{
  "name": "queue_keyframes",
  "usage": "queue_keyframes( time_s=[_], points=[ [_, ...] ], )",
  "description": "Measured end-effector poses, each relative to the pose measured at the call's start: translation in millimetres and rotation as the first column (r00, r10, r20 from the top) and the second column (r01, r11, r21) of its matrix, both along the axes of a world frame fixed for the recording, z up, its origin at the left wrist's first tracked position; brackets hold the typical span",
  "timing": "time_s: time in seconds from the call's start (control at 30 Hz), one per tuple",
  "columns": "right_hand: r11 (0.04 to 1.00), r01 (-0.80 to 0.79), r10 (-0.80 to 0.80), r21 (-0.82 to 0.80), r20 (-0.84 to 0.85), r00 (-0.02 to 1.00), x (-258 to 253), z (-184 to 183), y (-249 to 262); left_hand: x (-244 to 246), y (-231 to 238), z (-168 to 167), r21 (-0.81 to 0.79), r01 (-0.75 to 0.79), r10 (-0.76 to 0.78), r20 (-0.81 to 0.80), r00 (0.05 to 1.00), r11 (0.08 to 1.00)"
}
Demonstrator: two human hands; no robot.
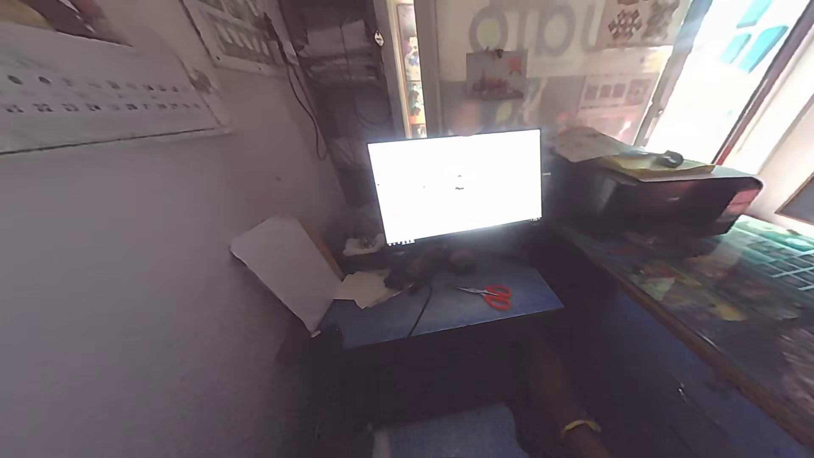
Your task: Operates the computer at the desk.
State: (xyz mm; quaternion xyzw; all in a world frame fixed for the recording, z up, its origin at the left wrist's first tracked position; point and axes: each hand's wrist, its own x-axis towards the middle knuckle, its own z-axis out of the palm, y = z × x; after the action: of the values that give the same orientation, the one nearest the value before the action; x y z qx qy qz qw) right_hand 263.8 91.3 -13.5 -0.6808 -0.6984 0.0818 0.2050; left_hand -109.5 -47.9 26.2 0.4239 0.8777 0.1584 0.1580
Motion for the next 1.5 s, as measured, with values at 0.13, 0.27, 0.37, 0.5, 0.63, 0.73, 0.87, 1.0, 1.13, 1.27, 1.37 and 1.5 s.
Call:
queue_keyframes(
  time_s=[0.13,0.27,0.37,0.5,0.63,0.73,0.87,1.0,1.13,1.27,1.37,1.5],
  points=[
    [0.997,-0.074,0.073,0.024,0.036,0.997,3,-11,4,-14,3,-39,0.149,0.002,0.013,-0.102,0.995,0.989],
    [0.994,-0.111,0.112,-0.006,0.039,0.993,2,-10,4,-24,3,-60,0.130,-0.017,0.026,-0.073,0.997,0.991],
    [0.992,-0.112,0.113,-0.064,0.013,0.993,2,-5,1,-23,1,-52,0.168,0.045,-0.034,-0.067,0.997,0.985],
    [0.992,-0.113,0.114,-0.050,0.014,0.993,2,-10,2,-20,-2,-49,0.213,0.062,-0.050,-0.061,0.997,0.975],
    [0.990,-0.139,0.139,0.011,0.040,0.989,2,-12,5,-22,3,-56,0.164,0.047,-0.030,-0.108,0.994,0.985],
    [0.990,-0.137,0.138,-0.022,0.023,0.990,3,-10,3,-31,10,-78,0.175,0.096,-0.053,-0.233,0.971,0.980],
    [0.993,-0.105,0.106,-0.049,0.009,0.994,2,-6,-1,-37,12,-87,0.162,0.192,-0.126,-0.349,0.929,0.968],
    [0.993,-0.086,0.088,-0.074,0.018,0.996,1,-5,-3,-31,8,-70,0.103,0.232,-0.194,-0.289,0.938,0.967],
    [0.992,-0.080,0.081,-0.101,0.008,0.997,2,-4,-6,-30,5,-65,0.092,0.232,-0.202,-0.259,0.945,0.968],
    [0.992,-0.075,0.075,-0.101,-0.007,0.997,1,-3,-7,-29,4,-66,0.110,0.241,-0.206,-0.260,0.943,0.964],
    [0.994,-0.082,0.083,-0.067,0.010,0.996,3,-5,-8,-20,2,-52,0.109,0.207,-0.182,-0.208,0.961,0.972],
    [0.991,-0.068,0.070,-0.118,0.009,0.998,3,3,-13,-19,3,-56,0.175,0.244,-0.190,-0.277,0.942,0.954]
  ],
)
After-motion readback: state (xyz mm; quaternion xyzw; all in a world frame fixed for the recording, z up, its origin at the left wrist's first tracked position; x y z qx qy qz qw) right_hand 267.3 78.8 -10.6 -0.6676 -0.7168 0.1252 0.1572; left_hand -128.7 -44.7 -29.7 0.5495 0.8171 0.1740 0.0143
